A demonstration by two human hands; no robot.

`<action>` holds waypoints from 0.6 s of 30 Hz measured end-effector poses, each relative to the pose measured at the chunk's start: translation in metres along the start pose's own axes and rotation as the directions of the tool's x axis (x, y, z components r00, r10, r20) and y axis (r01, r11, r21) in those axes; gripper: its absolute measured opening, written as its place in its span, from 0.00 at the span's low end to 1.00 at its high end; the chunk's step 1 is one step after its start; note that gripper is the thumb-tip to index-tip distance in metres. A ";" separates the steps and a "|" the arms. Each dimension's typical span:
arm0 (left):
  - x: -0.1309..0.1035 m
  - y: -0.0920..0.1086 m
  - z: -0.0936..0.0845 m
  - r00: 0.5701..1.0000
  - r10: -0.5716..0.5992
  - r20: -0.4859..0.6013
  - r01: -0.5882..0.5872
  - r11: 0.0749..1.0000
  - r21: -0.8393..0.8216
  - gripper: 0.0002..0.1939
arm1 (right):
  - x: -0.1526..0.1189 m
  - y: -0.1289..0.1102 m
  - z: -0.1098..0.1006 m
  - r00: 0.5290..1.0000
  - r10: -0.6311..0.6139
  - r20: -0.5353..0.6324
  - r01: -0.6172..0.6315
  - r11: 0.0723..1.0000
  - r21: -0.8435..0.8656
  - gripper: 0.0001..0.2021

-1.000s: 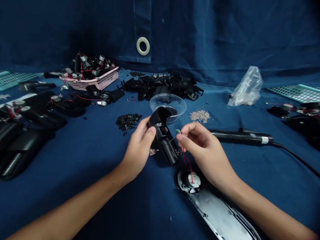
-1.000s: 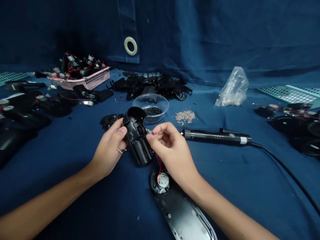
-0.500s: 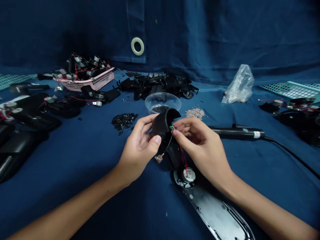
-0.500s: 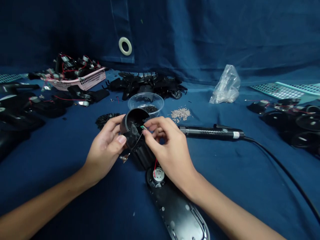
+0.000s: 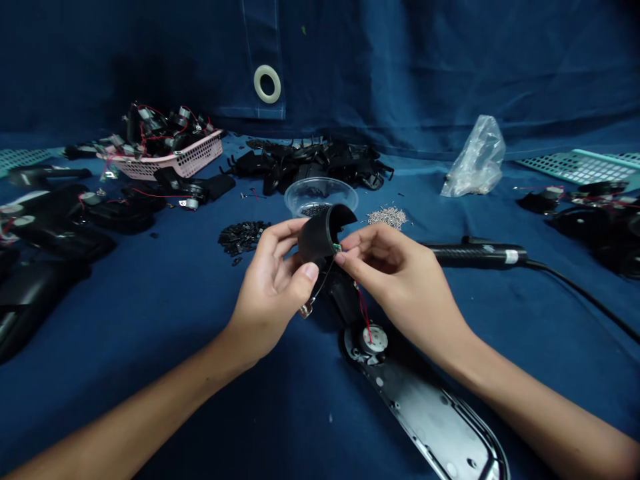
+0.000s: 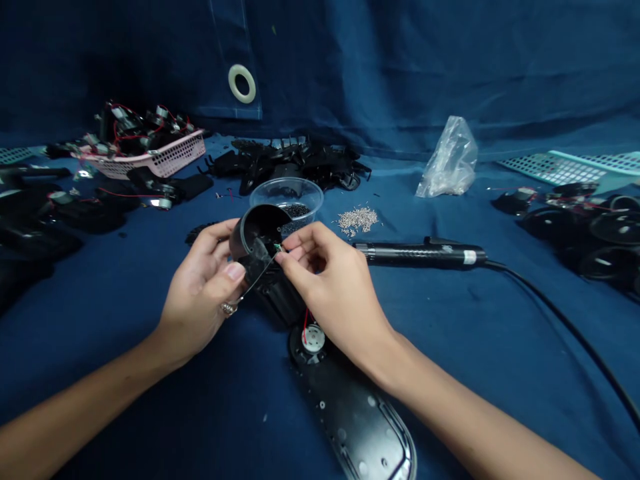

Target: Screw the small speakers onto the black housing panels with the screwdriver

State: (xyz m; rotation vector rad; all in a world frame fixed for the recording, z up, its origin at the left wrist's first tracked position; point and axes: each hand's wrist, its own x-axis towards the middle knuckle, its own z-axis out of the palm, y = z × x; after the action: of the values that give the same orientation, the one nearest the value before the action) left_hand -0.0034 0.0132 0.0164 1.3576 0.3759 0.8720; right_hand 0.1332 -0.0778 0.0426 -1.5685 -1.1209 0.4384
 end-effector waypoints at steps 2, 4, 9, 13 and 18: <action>0.000 0.000 0.000 1.000 0.002 -0.003 -0.002 1.000 -0.003 0.20 | 0.000 0.001 0.000 1.000 -0.001 0.007 0.001 1.000 -0.004 0.05; -0.001 -0.001 0.000 1.000 -0.001 -0.015 0.001 1.000 -0.003 0.20 | -0.001 0.002 0.000 1.000 -0.001 -0.001 0.001 1.000 -0.007 0.05; -0.001 0.001 0.002 0.999 -0.021 -0.026 0.021 1.000 -0.004 0.21 | -0.001 0.003 0.000 1.000 -0.021 -0.009 0.020 0.999 -0.035 0.05; -0.002 0.002 0.003 1.000 -0.007 -0.015 0.007 1.000 0.025 0.21 | -0.002 0.004 -0.001 0.999 -0.049 -0.014 0.047 0.993 -0.109 0.05; -0.002 0.002 0.004 1.000 0.001 0.007 -0.001 0.999 0.049 0.21 | -0.002 0.000 -0.003 0.998 -0.060 -0.018 0.055 0.979 -0.196 0.04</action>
State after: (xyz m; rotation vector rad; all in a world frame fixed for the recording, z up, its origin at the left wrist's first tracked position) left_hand -0.0022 0.0085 0.0183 1.4063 0.3935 0.8634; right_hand 0.1346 -0.0807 0.0425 -1.7019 -1.2175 0.2764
